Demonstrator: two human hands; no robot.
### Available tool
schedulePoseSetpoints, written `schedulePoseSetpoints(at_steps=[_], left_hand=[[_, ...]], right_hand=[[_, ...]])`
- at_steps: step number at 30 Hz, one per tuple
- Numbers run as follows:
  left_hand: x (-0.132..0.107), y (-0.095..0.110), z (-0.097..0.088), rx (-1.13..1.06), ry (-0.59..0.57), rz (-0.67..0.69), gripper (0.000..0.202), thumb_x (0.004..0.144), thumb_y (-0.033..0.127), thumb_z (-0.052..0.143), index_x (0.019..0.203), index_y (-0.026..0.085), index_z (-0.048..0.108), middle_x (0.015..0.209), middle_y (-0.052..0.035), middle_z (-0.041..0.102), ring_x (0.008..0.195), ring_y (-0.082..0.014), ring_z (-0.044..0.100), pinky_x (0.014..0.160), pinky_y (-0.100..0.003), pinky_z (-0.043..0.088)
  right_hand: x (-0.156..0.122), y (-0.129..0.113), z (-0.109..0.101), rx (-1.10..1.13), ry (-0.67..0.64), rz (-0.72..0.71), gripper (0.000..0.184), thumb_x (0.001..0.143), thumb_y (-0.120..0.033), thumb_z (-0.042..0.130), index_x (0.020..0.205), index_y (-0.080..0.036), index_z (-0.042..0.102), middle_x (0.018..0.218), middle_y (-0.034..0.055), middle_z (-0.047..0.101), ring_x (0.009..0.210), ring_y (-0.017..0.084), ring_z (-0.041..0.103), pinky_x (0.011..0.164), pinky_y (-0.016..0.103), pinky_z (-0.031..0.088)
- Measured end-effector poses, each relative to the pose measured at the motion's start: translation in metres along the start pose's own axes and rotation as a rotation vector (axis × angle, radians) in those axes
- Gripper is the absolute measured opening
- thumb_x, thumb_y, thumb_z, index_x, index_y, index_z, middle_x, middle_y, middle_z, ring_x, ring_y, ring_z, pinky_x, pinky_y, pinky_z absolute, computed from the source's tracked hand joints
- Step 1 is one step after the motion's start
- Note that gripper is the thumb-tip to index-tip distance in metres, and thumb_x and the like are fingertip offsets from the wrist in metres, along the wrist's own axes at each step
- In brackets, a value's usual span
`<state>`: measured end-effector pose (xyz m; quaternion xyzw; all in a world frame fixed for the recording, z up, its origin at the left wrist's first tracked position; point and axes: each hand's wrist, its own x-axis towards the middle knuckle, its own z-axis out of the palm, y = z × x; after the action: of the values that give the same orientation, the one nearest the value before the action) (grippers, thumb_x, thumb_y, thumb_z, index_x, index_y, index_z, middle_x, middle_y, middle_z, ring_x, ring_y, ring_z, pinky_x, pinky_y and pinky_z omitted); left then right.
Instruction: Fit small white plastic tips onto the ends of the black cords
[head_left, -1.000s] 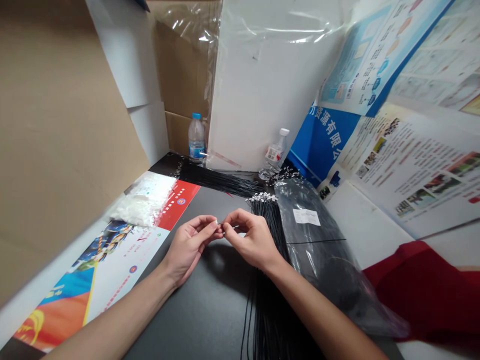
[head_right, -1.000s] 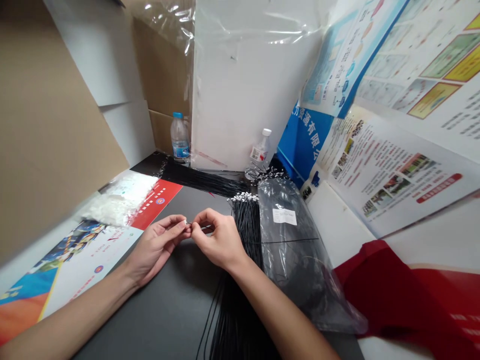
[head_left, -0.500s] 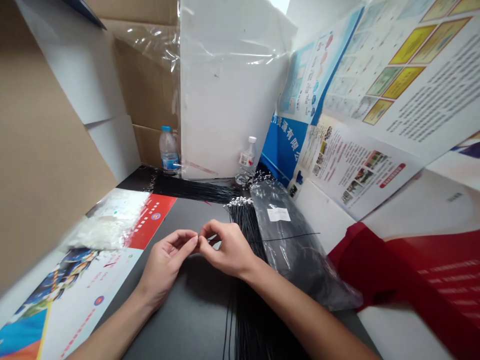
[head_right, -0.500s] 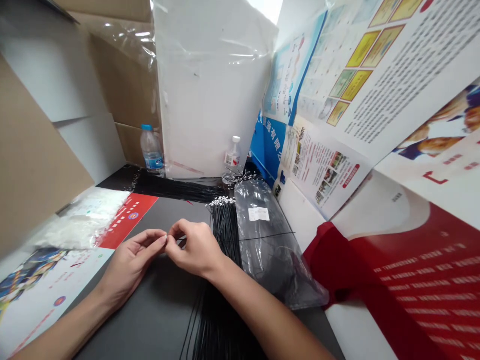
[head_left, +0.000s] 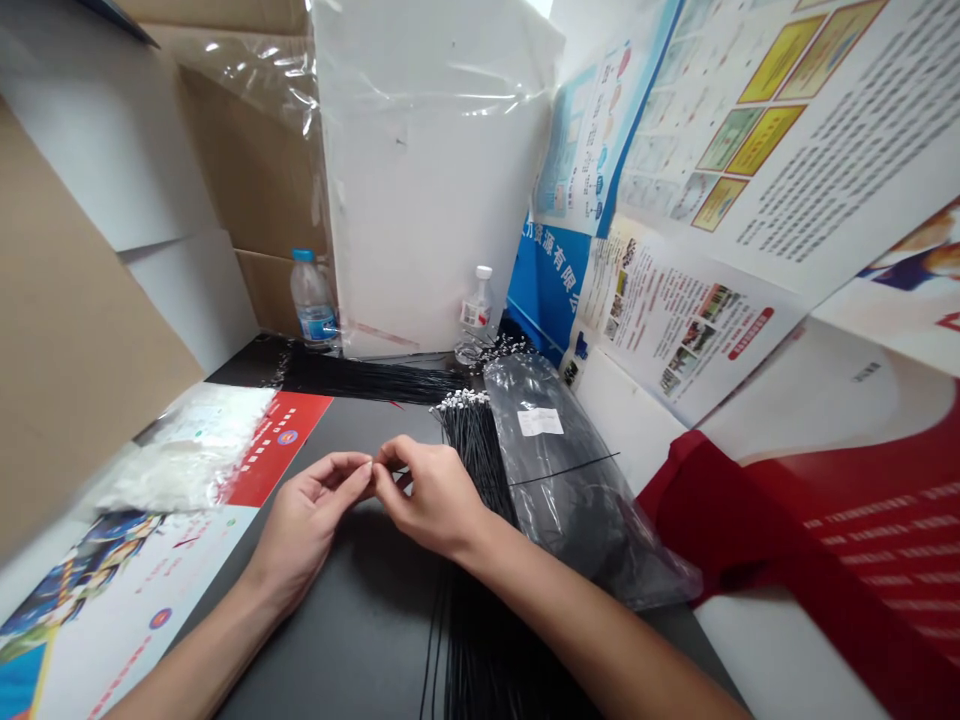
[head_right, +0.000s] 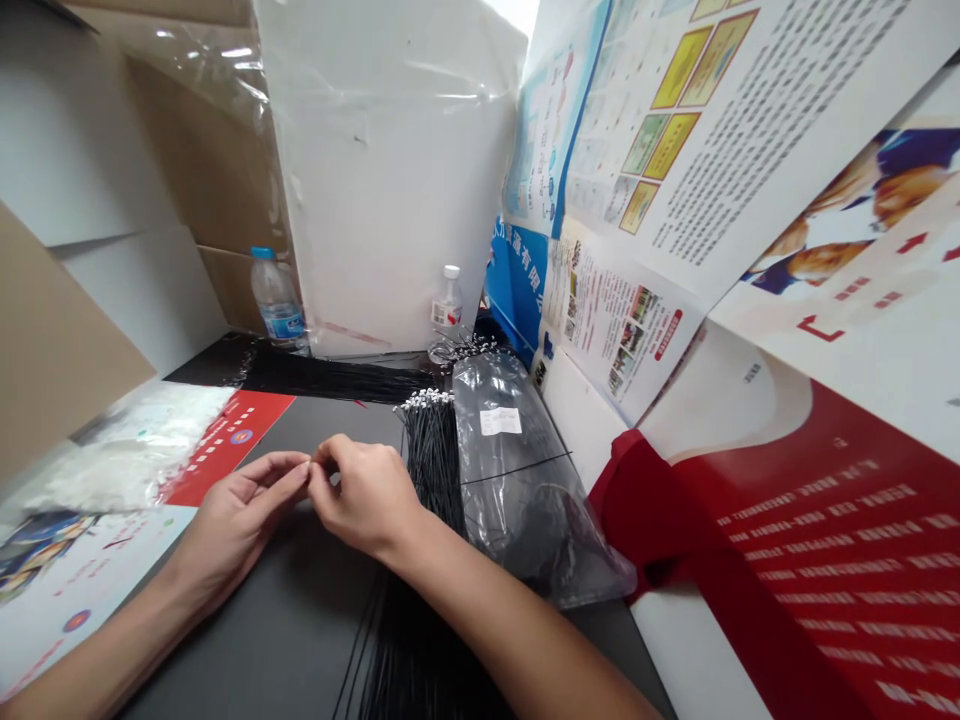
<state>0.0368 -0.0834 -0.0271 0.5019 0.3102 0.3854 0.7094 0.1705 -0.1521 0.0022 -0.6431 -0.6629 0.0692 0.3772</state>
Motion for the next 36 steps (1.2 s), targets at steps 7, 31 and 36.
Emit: schedulePoseSetpoints(at_steps=[7,31,36], left_hand=[[0.017,0.029,0.005,0.333,-0.018,0.176,0.025,0.071,0.037,0.075,0.086,0.018,0.070,0.078,-0.0037,0.072,0.074,-0.0194,0.070,0.072,-0.028,0.054],[0.119,0.023,0.076,1.286,-0.403,0.775,0.030,0.093,0.018,0.040,0.111,0.018,0.064,0.123,-0.0120,0.060,0.107,-0.0257,0.061,0.088,-0.039,0.052],[0.048,0.094,0.019,1.074,-0.038,0.870,0.022,0.092,0.023,0.050,0.106,0.018,0.065,0.121,-0.0082,0.058,0.118,-0.0258,0.053,0.105,-0.041,0.042]], right_hand=[[0.000,-0.013,-0.043,-0.069,-0.203,0.102,0.036,0.089,-0.030,0.062,0.122,-0.018,0.051,0.089,0.0037,0.074,0.065,0.016,0.065,0.057,0.026,0.041],[-0.086,0.004,-0.084,-0.322,-0.124,0.330,0.013,0.094,-0.028,0.049,0.103,-0.024,0.058,0.082,0.0024,0.072,0.056,0.017,0.063,0.049,0.028,0.040],[-0.092,-0.004,-0.087,-0.308,0.202,0.067,0.025,0.094,-0.026,0.051,0.119,-0.028,0.054,0.083,0.0016,0.072,0.063,0.018,0.068,0.055,0.030,0.053]])
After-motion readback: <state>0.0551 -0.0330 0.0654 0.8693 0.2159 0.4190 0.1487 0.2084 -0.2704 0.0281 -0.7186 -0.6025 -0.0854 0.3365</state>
